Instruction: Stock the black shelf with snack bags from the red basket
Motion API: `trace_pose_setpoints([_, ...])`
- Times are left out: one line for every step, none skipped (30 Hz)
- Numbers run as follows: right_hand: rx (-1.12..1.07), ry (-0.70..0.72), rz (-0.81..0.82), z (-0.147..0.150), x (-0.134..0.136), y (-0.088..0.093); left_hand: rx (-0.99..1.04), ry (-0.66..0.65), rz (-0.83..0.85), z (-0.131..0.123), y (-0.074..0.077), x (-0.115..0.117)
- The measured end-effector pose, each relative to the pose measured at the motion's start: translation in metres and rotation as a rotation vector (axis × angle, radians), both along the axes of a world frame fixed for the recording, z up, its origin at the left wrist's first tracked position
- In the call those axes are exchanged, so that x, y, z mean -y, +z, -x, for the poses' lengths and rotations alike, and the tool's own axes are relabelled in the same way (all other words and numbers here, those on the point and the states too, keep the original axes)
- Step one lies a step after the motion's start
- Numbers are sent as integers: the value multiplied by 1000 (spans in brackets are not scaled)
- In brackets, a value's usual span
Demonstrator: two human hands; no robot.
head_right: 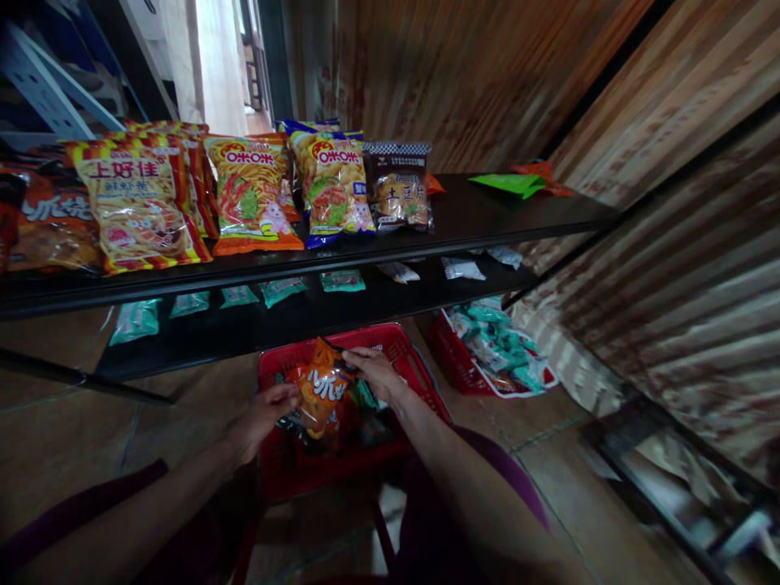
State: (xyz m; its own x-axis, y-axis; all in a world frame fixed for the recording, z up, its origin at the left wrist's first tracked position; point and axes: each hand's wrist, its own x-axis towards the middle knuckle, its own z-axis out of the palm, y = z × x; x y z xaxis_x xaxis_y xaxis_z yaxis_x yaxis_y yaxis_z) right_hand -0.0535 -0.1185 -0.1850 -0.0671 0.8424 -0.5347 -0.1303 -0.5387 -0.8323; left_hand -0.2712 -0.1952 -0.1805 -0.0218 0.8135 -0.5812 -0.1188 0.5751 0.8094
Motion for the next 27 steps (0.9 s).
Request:
trace_pose_setpoints([-3, -43, -2, 0, -1, 0, 42, 12, 10, 0, 1, 0])
trace_pose_setpoints([-15, -87, -1, 1, -3, 0, 78, 20, 18, 1, 1, 1])
trace_pose_setpoints([-33, -127, 2, 3, -4, 0, 96, 28, 21, 1, 1, 1])
trace_pose_setpoints([-53, -153, 3, 5, -6, 0, 100, 36, 18, 2, 2, 2])
trace_pose_setpoints([-72, -176, 3, 7, -8, 0, 98, 43, 7, 3, 2, 2])
trace_pose_setpoints([-88, -199, 0, 9, -10, 0, 96, 51, -14, 4, 4, 2])
trace_pose_setpoints([-104, -222, -1, 10, -12, 0, 96, 51, -40, 5, 5, 2])
trace_pose_setpoints([-123, -242, -1, 11, -14, 0, 101, 37, -69, 7, 7, 2])
trace_pose_setpoints([-147, -254, 4, 12, -16, 0, 107, 9, -94, 9, 9, 1])
trace_pose_setpoints([-170, -256, 13, 12, -18, 0, 114, -24, -103, 11, 11, 1])
trace_pose_setpoints([-191, -253, 24, 12, -19, 1, 125, -54, -94, 12, 12, 0])
trace_pose_setpoints([-207, -248, 35, 12, -20, 2, 143, -73, -69, 13, 14, -1])
trace_pose_setpoints([-219, -250, 46, 12, -20, 2, 170, -81, -39, 14, 14, -2])
trace_pose_setpoints([-228, -255, 54, 12, -19, 3, 203, -79, -11, 14, 14, -3])
trace_pose_setpoints([-236, -258, 57, 12, -18, 4, 231, -68, 10, 13, 14, -4])
trace_pose_setpoints([-244, -255, 56, 13, -17, 5, 248, -60, 24, 12, 13, -5])
trace_pose_setpoints([-250, -246, 50, 13, -15, 6, 250, -60, 33, 11, 11, -7])
trace_pose_setpoints([-251, -229, 38, 13, -14, 8, 240, -65, 43, 9, 10, -8])
trace_pose_setpoints([-244, -203, 20, 13, -12, 10, 225, -77, 48, 7, 8, -9])
trace_pose_setpoints([-224, -168, -2, 12, -11, 12, 203, -84, 45, 5, 6, -10])
trace_pose_setpoints([-188, -124, -32, 11, -10, 14, 176, -83, 35, 3, 4, -11])
trace_pose_setpoints([-136, -71, -77, 10, -10, 17, 149, -73, 16, 1, 2, -11])
trace_pose_setpoints([-70, -16, -131, 8, -10, 20, 116, -52, -10, -2, 0, -12])
trace_pose_setpoints([2, 38, -185, 6, -11, 23, 81, -28, -40, -4, -1, -12])
trace_pose_setpoints([70, 87, -229, 4, -12, 26, 49, -10, -72, -7, -3, -11])
trace_pose_setpoints([124, 125, -258, 2, -13, 28, 21, -1, -103, -9, -4, -11])
trace_pose_setpoints([158, 154, -269, 1, -13, 29, 0, -6, -132, -11, -6, -10])
